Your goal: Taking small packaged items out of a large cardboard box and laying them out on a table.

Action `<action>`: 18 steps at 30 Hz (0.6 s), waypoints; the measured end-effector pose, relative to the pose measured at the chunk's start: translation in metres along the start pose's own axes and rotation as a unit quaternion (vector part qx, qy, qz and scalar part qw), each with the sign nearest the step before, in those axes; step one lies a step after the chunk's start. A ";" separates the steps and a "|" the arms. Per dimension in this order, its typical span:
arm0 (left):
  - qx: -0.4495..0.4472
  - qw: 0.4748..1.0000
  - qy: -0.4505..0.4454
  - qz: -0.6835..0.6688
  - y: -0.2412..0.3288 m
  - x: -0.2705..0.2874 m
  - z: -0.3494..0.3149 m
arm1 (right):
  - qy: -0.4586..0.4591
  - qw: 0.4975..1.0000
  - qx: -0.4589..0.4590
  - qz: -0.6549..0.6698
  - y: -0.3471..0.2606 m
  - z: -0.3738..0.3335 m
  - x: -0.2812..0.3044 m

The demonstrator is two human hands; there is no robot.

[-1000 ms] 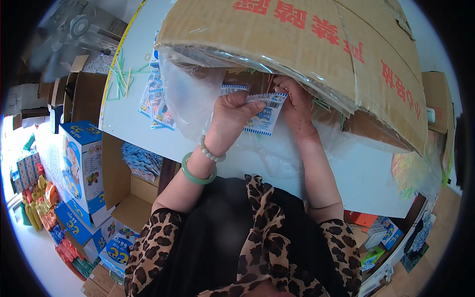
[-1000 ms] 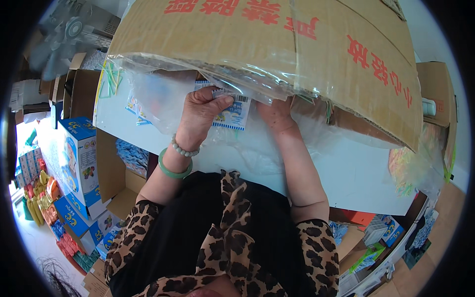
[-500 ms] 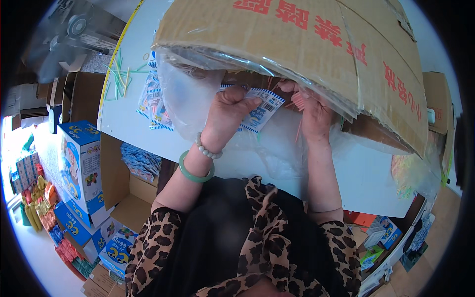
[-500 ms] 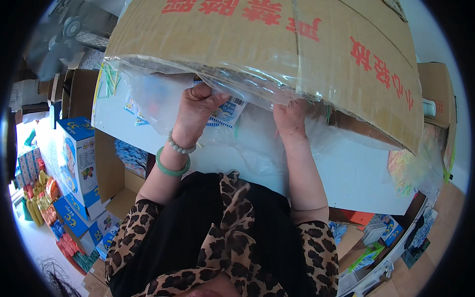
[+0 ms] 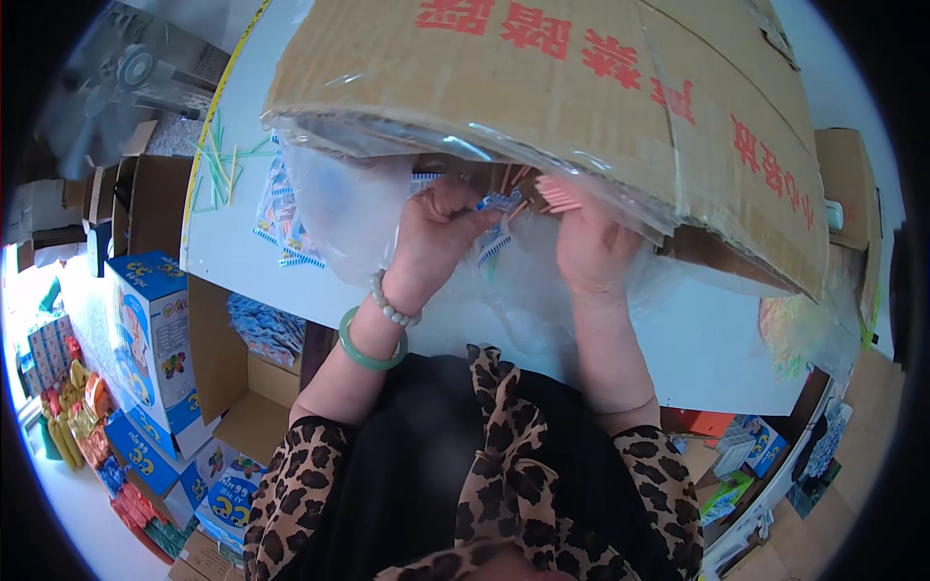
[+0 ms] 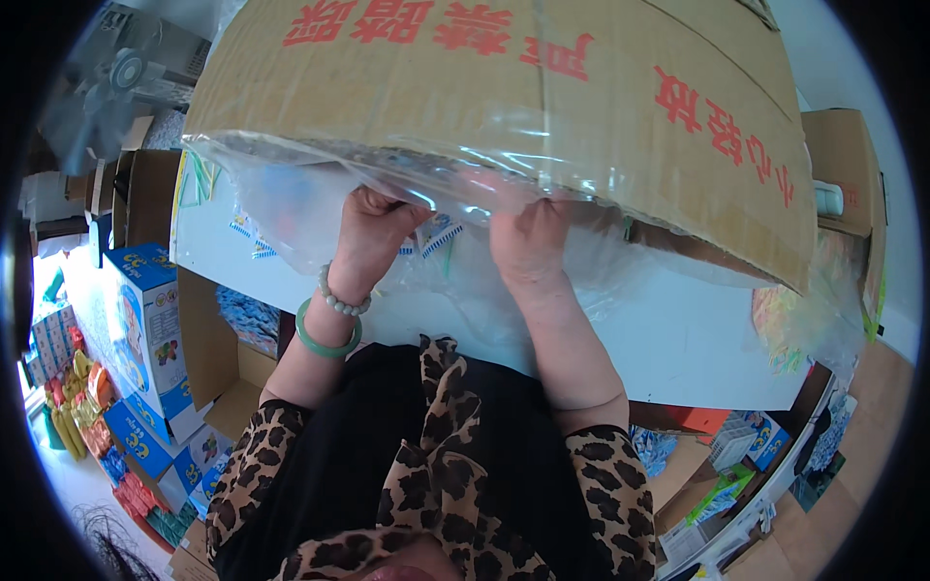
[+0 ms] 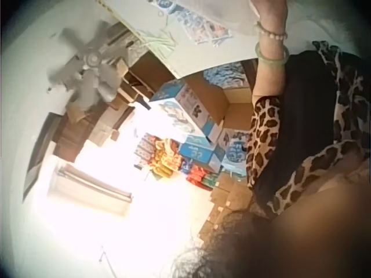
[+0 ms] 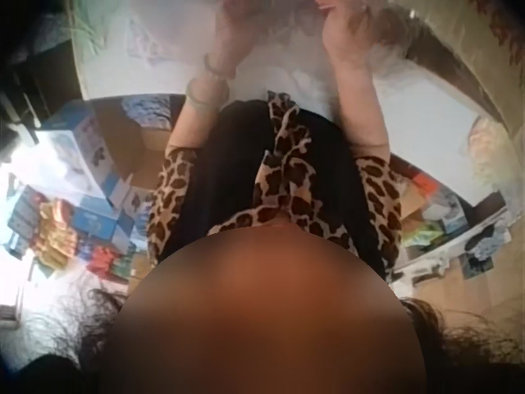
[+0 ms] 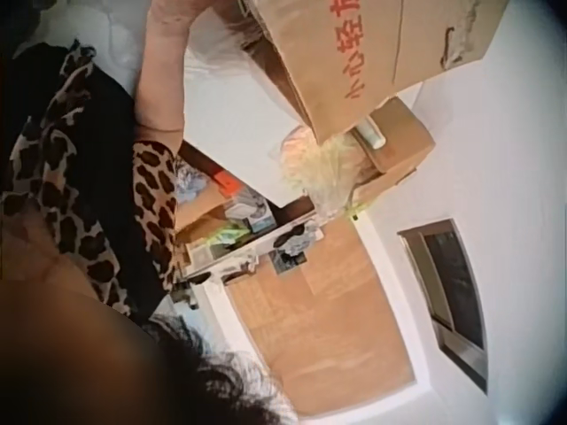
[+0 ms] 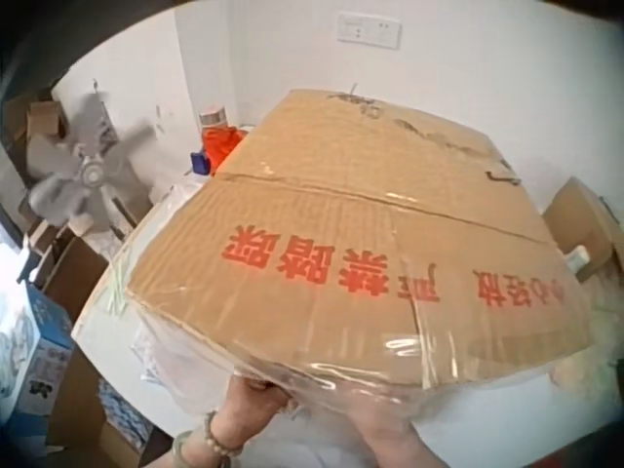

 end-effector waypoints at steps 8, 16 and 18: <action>0.049 0.999 0.001 0.014 0.010 -0.002 -0.001 | 0.086 0.996 -0.002 0.026 -0.003 0.001 0.000; 0.097 0.995 0.012 0.001 0.018 -0.008 -0.001 | 0.153 0.981 0.015 0.120 -0.015 -0.001 -0.010; 0.113 0.993 -0.016 -0.020 0.018 -0.011 0.000 | 0.150 0.975 -0.057 0.154 -0.007 -0.008 -0.019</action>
Point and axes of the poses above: each hand's wrist, its own z-axis towards the middle knuckle, its own x-axis out of the back of the hand, y = z × x, the point moved 5 cm from there along z, towards the middle knuckle, and after that the axes turned 7 degrees about -x, right-handed, at the moved point
